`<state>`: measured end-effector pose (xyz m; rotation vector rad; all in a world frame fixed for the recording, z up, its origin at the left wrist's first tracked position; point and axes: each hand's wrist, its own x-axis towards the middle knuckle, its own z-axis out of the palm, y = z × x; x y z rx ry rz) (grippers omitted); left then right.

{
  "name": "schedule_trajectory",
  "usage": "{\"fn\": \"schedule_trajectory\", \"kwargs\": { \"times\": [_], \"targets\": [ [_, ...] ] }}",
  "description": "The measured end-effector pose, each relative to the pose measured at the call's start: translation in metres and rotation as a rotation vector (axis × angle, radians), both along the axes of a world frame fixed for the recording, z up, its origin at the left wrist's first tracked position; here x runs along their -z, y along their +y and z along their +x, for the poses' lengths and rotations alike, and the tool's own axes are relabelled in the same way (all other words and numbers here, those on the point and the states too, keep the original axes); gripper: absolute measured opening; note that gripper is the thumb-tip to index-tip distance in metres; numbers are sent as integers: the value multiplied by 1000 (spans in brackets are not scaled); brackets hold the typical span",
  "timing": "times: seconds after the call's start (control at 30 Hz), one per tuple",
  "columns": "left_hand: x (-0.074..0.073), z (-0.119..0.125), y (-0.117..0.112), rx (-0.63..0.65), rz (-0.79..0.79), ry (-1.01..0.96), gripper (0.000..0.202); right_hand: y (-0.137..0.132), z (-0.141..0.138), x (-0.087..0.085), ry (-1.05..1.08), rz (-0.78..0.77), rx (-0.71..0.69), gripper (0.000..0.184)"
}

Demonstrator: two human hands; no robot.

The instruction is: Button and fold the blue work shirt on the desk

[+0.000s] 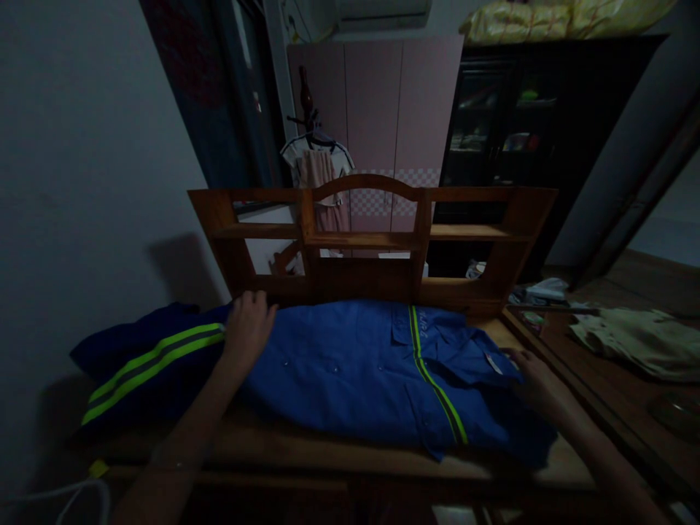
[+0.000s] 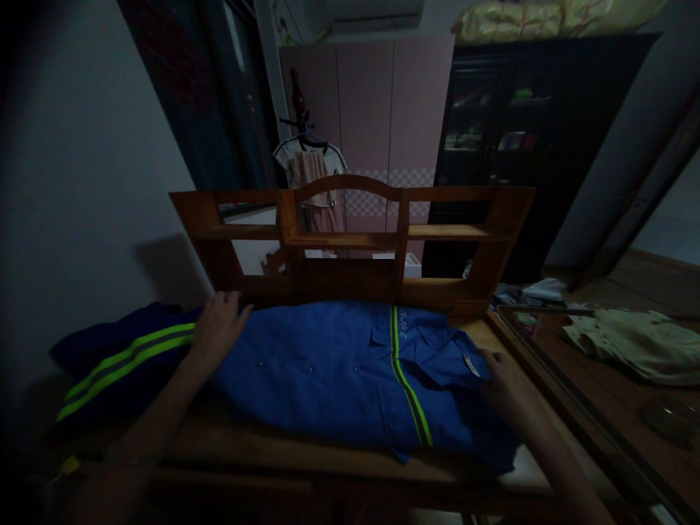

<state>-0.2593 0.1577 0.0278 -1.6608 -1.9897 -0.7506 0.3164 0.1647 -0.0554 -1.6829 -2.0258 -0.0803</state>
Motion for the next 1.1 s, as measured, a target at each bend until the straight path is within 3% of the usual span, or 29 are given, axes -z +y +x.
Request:
{"fn": "schedule_trajectory", "kwargs": {
  "times": [0.1,0.17,0.27,0.37,0.5,0.63,0.77,0.93,1.1],
  "targets": [
    [7,78,-3,449,-159,-106,33,-7,-44,-24,-51,66,-230,59],
    [28,124,0,760,-318,-219,31,-9,-77,-33,-24,60,-356,55],
    [74,174,13,931,-449,-338,38,0,-113,-25,0,-11,-450,50],
    [112,205,30,986,-495,-429,48,24,-123,3,28,-140,-425,53],
    [135,232,49,982,-460,-482,50,51,-109,32,105,-324,-368,30],
    [141,257,66,1040,-472,-569,46,58,-95,31,148,-356,-426,13],
    [143,275,79,1051,-444,-699,36,65,-95,21,248,-314,-485,18],
    [139,270,87,954,-266,-798,22,90,-106,24,453,-234,-537,22],
    [145,256,85,964,-336,-860,19,100,-113,35,458,-285,-595,24]
  ]
}}
